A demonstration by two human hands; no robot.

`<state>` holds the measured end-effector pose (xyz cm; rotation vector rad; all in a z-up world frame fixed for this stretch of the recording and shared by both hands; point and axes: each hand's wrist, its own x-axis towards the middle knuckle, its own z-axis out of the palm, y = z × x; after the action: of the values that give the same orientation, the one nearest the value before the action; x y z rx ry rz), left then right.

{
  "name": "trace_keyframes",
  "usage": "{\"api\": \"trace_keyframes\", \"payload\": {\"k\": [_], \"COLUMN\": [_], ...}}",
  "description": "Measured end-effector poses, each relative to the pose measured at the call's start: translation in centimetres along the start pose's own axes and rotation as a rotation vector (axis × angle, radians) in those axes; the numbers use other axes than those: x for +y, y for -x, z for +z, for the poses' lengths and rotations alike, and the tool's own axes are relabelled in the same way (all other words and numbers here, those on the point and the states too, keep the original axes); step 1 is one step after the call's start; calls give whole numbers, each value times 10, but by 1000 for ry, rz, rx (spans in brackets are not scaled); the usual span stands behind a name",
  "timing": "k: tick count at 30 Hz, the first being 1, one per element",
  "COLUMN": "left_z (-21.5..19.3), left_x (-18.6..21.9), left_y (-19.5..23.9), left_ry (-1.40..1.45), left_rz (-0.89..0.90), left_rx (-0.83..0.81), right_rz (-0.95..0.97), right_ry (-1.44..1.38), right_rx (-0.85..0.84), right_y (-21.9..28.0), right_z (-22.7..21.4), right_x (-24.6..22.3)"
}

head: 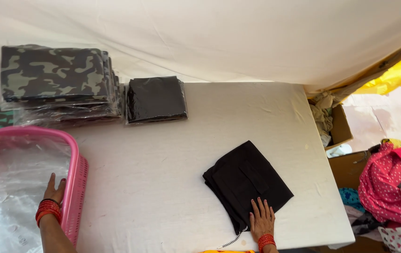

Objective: The person folds a pair of black pants on a white table, smoothing the fabric and aligning the edges. They then place the folded pants into a clear plastic bag and set it aside.

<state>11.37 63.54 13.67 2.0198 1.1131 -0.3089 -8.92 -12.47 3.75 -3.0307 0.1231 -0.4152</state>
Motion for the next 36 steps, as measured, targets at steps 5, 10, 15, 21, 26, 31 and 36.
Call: {"api": "trace_keyframes", "payload": {"k": [5, 10, 15, 21, 26, 31, 36], "left_z": [17, 19, 13, 2, 25, 160, 282], "left_x": [11, -25, -15, 13, 72, 118, 69], "left_y": [-37, -79, -41, -4, 71, 213, 274], "left_ry": [-205, -575, -285, -125, 173, -288, -797], "left_rz": [81, 517, 509, 459, 1050, 1439, 1508], "left_rx": [103, 264, 456, 765, 778, 59, -668], "right_rz": [42, 34, 33, 33, 16, -22, -22], "right_ry": [-16, 6, 26, 24, 15, -21, -29], "right_rx": [-133, -149, -174, -175, -153, -99, -59], "right_y": [-3, -5, -4, -4, 0, 0, 3], "right_z": [-17, -17, -13, -14, -7, 2, 2], "right_x": [-8, -10, -8, -7, -2, 0, 4]}}
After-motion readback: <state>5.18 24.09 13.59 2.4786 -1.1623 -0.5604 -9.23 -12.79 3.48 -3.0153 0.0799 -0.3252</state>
